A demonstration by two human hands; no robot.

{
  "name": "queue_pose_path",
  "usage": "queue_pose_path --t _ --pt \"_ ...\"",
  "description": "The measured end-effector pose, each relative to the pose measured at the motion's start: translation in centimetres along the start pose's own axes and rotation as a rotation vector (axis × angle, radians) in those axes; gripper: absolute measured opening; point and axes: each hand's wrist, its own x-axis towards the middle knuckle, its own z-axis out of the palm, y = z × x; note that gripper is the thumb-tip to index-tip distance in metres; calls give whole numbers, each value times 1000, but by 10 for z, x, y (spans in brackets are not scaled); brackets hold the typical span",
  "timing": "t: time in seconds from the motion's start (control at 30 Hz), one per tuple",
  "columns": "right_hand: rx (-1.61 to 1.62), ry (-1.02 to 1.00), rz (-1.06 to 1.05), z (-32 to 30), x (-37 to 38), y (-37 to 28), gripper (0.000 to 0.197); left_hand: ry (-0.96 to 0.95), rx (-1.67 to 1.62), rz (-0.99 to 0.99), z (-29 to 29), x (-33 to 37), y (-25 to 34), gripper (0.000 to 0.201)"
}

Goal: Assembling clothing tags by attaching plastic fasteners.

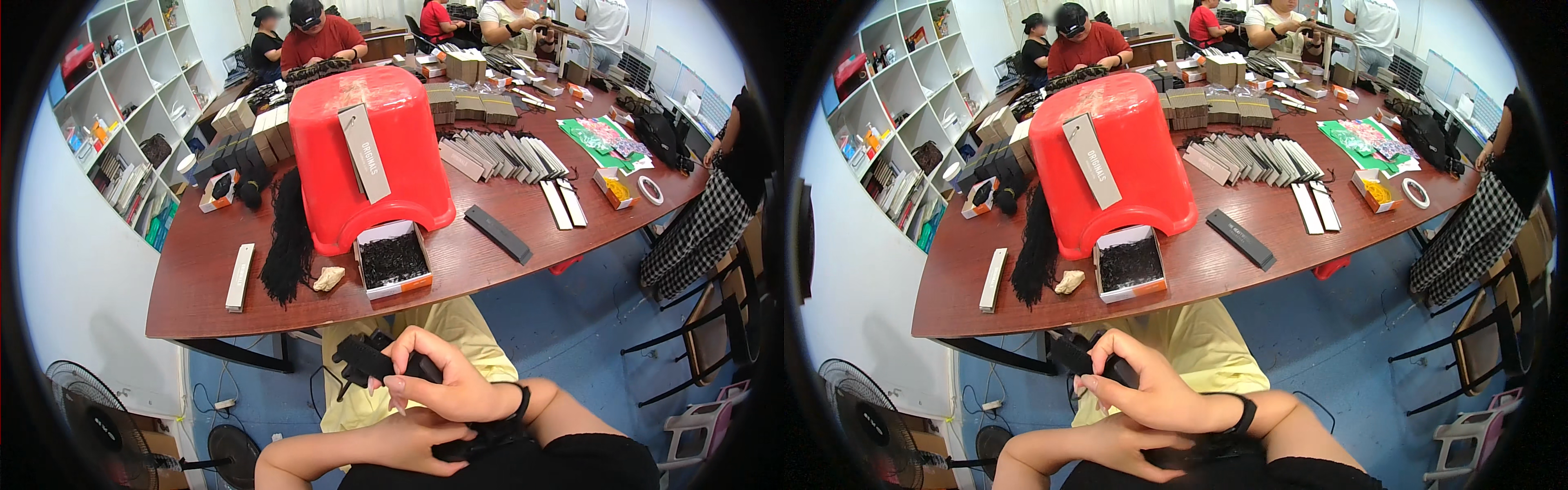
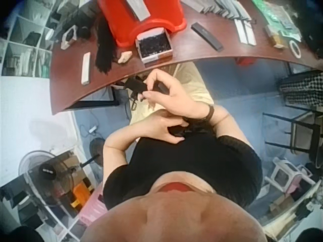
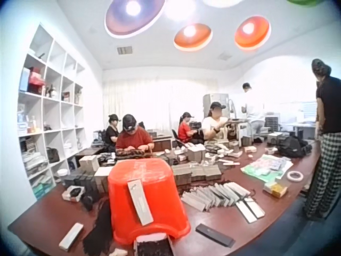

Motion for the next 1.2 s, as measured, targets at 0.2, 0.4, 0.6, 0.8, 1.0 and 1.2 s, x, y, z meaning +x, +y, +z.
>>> queue_pose_path --t 0.2,0.4,0.6,0.8,1.0,1.2 --pt "172 118 20 -1 13 -2 13 -131 -125 -215 -36 -9 32 38" --pt "-16 153 67 -26 19 -13 12 946 -860 -264 -42 -34 39 20" --pt "109 35 242 -14 33 -2 15 953 375 -203 -51 -32 22 31" --pt "107 0 287 -8 34 22 37 699 739 -282 -54 -3 25 49" --pt "42 -240 356 -17 34 29 62 446 633 -245 -62 -21 12 35" --pt "189 -427 583 -25 53 41 70 807 507 -207 -146 -55 -12 14"
